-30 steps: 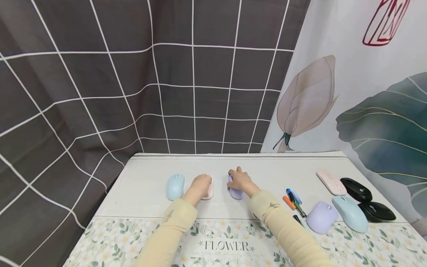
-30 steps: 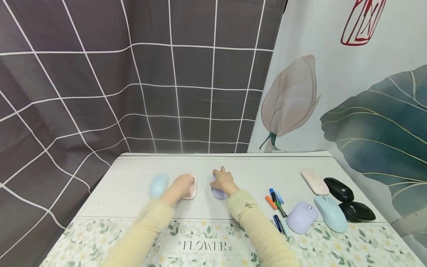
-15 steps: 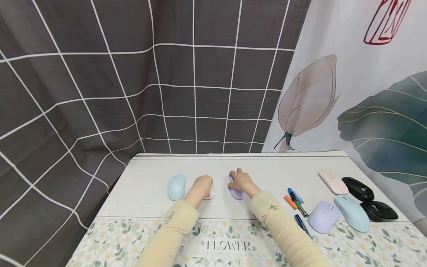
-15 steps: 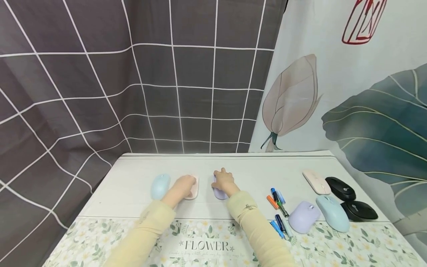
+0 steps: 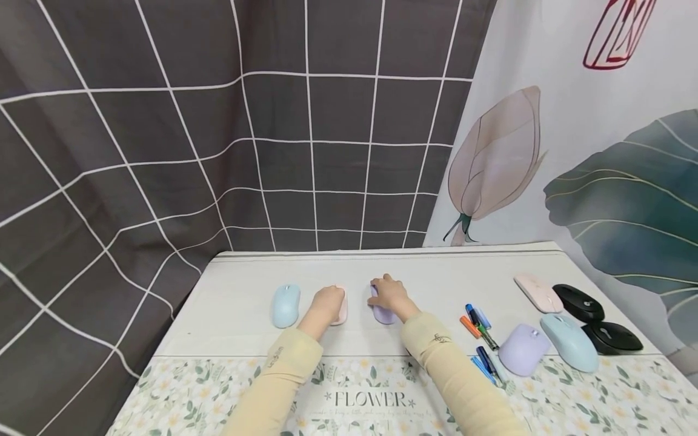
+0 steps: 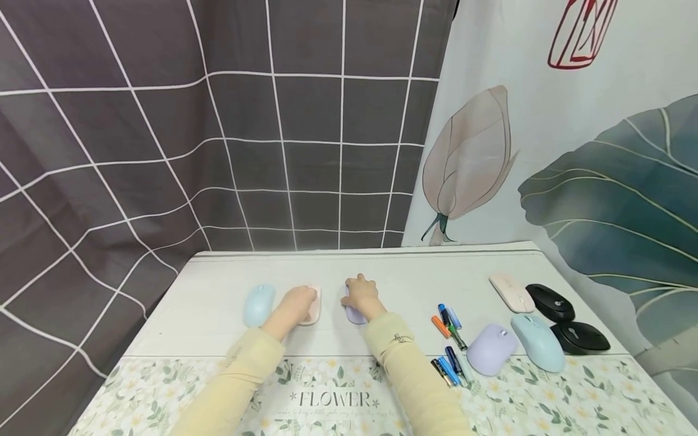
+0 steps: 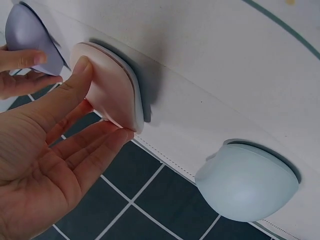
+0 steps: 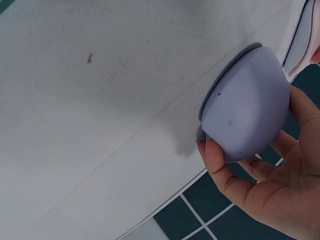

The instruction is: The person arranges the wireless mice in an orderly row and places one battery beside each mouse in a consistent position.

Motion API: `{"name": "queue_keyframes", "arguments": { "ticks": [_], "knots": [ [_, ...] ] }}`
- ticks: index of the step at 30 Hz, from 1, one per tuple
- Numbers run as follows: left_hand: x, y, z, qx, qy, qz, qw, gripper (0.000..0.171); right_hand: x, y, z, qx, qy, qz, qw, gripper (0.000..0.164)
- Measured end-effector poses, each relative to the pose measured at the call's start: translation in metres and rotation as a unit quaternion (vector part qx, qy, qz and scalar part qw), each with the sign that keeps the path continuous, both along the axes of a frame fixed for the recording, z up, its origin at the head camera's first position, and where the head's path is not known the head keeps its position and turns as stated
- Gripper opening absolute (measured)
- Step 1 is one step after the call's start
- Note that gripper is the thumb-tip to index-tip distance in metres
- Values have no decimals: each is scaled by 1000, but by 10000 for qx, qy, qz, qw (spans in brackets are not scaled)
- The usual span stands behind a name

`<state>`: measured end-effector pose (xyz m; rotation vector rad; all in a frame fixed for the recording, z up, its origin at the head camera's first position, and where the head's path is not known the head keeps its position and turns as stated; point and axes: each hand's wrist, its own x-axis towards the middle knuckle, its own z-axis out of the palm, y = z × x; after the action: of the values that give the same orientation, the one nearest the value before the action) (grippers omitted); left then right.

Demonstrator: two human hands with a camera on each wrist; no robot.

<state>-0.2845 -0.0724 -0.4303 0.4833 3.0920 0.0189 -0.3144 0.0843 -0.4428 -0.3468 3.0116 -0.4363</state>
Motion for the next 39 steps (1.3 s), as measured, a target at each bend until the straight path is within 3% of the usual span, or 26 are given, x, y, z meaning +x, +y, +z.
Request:
{"name": "queue_keyframes", "arguments": {
  "ticks": [8,12,16,27,34,39],
  "knots": [
    [4,5,1,42,-128,-124,9998,36,4,7,3,151,-320,-29,9994,54],
    [3,5,1,-3,-100,-111,9999,36,4,10,13,167,-821,82,9965,57],
    [1,3,4,-4,-102,-134,9999,35,3,14,26,124,-966,78,9952,59],
    [-3,-5,4,-255,15,-390,9989,38,6,44,45,-118,-196,68,9997,56],
    [3,-5,5,326,-155,-81,9993,36,10,66,53,-392,142,181,9990,54],
    [9,-4,5,280,4,-114,9995,33,15,81,60,-521,428,245,9974,51]
  ]
}}
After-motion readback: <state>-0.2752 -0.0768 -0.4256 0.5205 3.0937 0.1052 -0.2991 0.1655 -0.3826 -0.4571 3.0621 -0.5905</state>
